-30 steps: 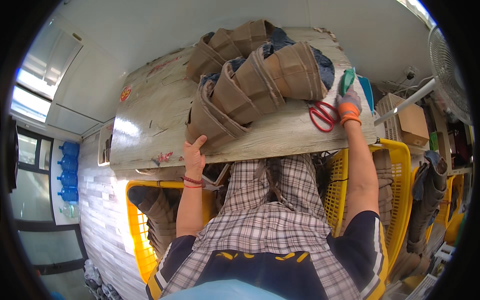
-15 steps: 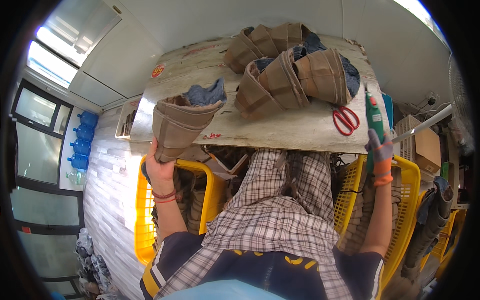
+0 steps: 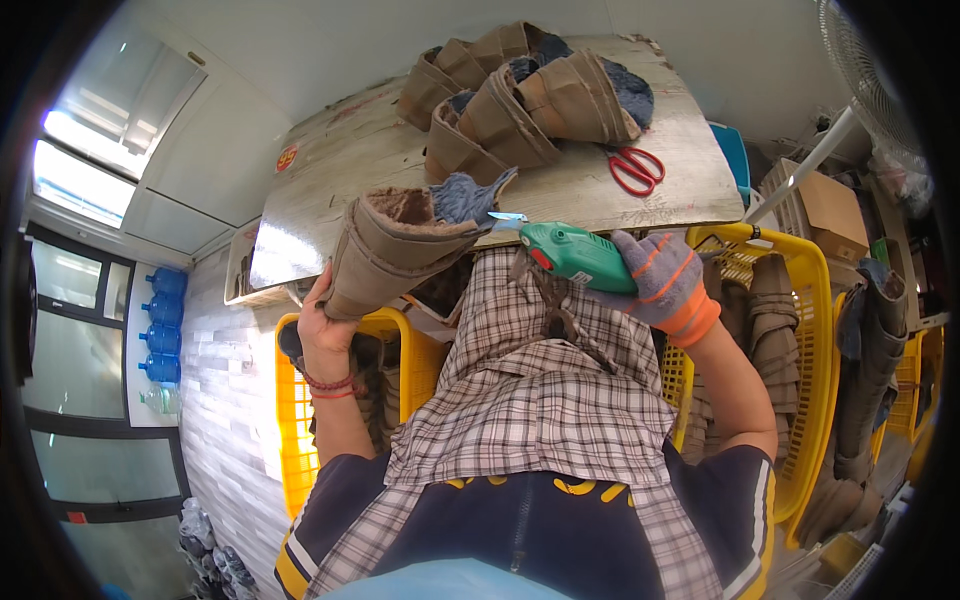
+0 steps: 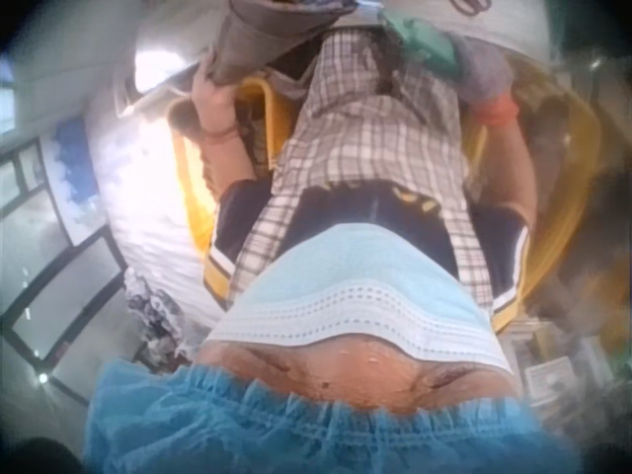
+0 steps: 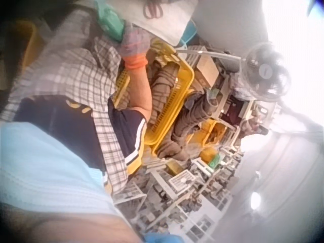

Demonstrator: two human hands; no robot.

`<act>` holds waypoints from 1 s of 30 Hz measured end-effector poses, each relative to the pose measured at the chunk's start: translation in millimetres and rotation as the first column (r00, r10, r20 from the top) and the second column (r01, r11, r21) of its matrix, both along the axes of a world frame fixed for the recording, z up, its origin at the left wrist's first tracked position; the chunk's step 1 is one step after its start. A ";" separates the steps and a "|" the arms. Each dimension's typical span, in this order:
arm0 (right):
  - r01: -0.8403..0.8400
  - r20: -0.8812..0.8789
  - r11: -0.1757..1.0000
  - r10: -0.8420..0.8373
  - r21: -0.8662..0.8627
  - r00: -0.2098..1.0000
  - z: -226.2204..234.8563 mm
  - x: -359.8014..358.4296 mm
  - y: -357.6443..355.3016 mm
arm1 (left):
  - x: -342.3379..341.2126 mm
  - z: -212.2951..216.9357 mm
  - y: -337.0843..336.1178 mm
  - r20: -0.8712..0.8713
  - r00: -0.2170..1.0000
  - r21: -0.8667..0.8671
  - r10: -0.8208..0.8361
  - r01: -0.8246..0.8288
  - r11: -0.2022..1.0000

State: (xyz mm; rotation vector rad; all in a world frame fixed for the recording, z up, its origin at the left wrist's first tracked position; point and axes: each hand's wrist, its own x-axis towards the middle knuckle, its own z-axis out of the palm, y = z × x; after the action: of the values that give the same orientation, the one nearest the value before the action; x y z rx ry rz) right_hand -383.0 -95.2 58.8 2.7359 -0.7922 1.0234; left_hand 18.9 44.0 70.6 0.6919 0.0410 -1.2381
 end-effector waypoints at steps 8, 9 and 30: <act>-0.045 -0.050 0.996 0.041 -0.078 0.998 -10.2 -21.6 -3.5 | -14.9 -3.6 -11.3 -0.020 0.992 0.000 -0.125 0.125 0.992; -0.046 -0.045 0.996 0.043 -0.076 0.998 -10.7 -21.6 -3.6 | -18.8 -3.2 -13.6 0.003 0.994 0.032 -0.106 0.106 0.994; -0.148 0.105 0.971 0.130 0.190 0.986 10.1 27.0 6.5 | -65.2 4.2 -3.4 0.102 0.992 -0.235 -0.078 0.100 0.967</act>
State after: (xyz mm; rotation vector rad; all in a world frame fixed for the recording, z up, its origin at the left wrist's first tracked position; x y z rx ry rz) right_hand -355.9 -88.7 68.9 2.9673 -0.7620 1.1645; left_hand -46.3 40.6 74.8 0.5435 -0.2151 -1.2709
